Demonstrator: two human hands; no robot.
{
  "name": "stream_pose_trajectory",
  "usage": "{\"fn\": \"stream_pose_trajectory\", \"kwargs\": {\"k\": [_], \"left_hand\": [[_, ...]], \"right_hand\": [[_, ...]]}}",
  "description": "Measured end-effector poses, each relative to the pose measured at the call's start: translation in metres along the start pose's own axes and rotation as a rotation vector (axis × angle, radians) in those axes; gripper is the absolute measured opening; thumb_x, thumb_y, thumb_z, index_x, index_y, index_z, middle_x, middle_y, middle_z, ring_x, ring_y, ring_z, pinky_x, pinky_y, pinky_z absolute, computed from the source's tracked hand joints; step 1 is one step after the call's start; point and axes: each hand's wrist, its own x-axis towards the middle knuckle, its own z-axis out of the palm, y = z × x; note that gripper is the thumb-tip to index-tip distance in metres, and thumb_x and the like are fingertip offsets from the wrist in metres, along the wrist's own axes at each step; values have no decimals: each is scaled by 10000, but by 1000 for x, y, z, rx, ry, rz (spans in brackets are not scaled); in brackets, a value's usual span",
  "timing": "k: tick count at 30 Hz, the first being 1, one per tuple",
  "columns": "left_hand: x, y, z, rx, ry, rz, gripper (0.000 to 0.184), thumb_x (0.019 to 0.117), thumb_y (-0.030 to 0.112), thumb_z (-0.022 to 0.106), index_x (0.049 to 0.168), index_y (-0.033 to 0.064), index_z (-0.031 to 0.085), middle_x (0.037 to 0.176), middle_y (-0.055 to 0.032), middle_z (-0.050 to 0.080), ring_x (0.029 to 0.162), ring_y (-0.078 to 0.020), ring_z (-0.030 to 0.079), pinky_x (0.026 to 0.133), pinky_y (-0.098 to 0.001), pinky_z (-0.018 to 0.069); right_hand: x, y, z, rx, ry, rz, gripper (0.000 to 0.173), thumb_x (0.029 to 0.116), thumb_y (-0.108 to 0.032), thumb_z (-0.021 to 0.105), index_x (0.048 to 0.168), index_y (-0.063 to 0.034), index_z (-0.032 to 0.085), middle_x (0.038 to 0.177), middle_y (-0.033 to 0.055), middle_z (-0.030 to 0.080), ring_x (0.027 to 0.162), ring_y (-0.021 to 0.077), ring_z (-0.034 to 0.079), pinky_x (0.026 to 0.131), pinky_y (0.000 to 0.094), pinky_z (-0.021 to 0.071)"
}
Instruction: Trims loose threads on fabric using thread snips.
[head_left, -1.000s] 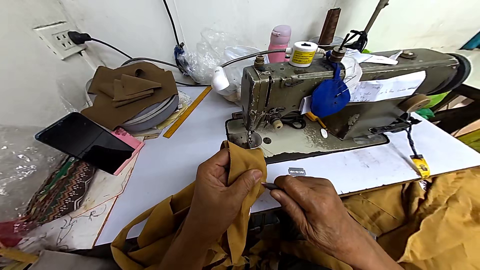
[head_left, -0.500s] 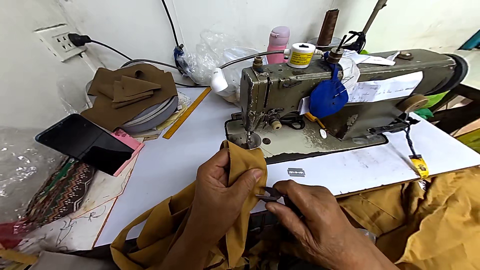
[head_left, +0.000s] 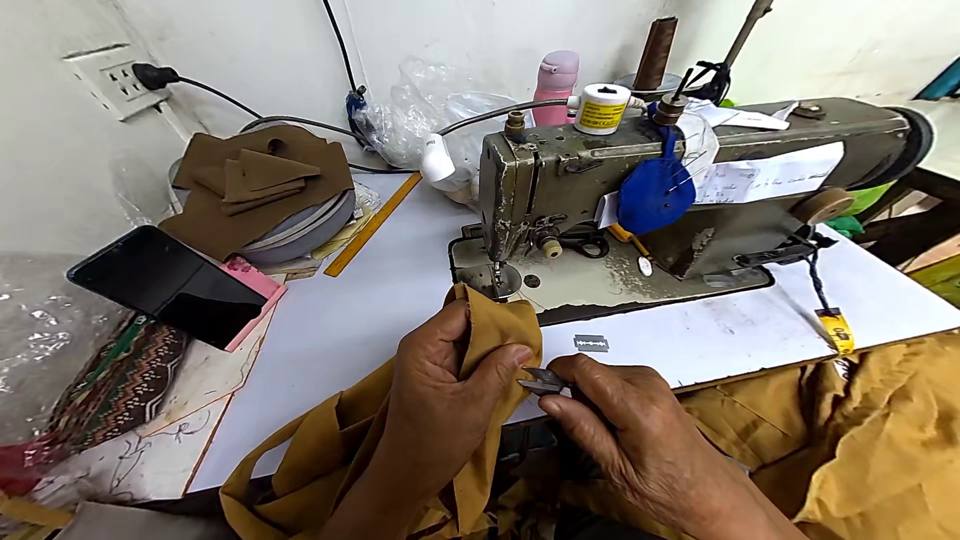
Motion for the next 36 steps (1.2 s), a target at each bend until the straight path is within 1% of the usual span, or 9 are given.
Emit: {"fn": "stream_pose_trajectory", "kwargs": {"k": [11,15,18,20,21,23,26,31,36], "left_hand": [[2,-1,1,5,-3,-8,217,870,44,776,1068,43,687,895,-75,732,774,-149,723,698,-266,631],[2,-1,2,9,7,-7,205,870,34,771,1057,39,687,892,-77,735,774,-153,727,699,-271,633],[4,-5,2,57,56,2,211,854,23,772,1045,50,687,868,-55,738,752,-137,724,672,-265,631],[7,-7,1,59,68,-5,217,855,17,766,1054,49,687,874,-61,738,752,-145,725,673,-273,634],[7,-6,0,46,62,-8,225,857,12,763,1065,47,683,883,-65,737,757,-149,725,678,-277,636],[5,-4,0,20,53,-10,237,864,17,763,1082,48,676,897,-67,734,771,-148,724,692,-276,635],[4,-4,0,-15,58,2,238,861,23,765,1081,52,677,900,-74,732,782,-151,727,701,-279,636],[3,-3,1,-34,53,-3,230,858,19,771,1065,44,673,890,-79,731,774,-148,725,697,-278,634],[2,-1,1,-4,52,7,224,860,10,765,1062,38,672,886,-77,734,764,-148,725,685,-270,632]], "right_hand": [[-1,2,-2,-24,5,-12,366,1108,-361,434,964,-91,634,640,-10,522,545,71,509,471,243,392],[-3,2,-2,-1,-14,-43,367,1110,-346,431,907,-100,612,624,-9,499,537,82,496,470,256,379],[-17,-31,0,166,-263,-93,389,1096,-364,468,899,-101,676,675,35,623,609,159,635,548,350,529],[-24,-53,1,286,-423,-90,390,1087,-350,485,932,-55,687,710,103,645,653,252,663,589,445,529],[-23,-54,0,274,-388,-61,380,1080,-363,502,954,-55,686,738,99,655,678,240,672,607,437,542],[-15,-36,-2,156,-163,-3,355,1073,-401,525,1003,-81,662,750,39,650,649,132,645,571,318,546],[-3,-8,1,42,61,29,336,1069,-390,534,1022,-72,632,679,-7,553,553,37,500,486,193,420],[0,-6,5,18,44,43,349,1079,-391,510,1004,-76,640,651,-18,526,537,41,481,476,205,392],[0,-5,5,-11,23,13,361,1096,-371,466,1007,-76,654,672,-6,563,566,63,530,485,229,418]]}}
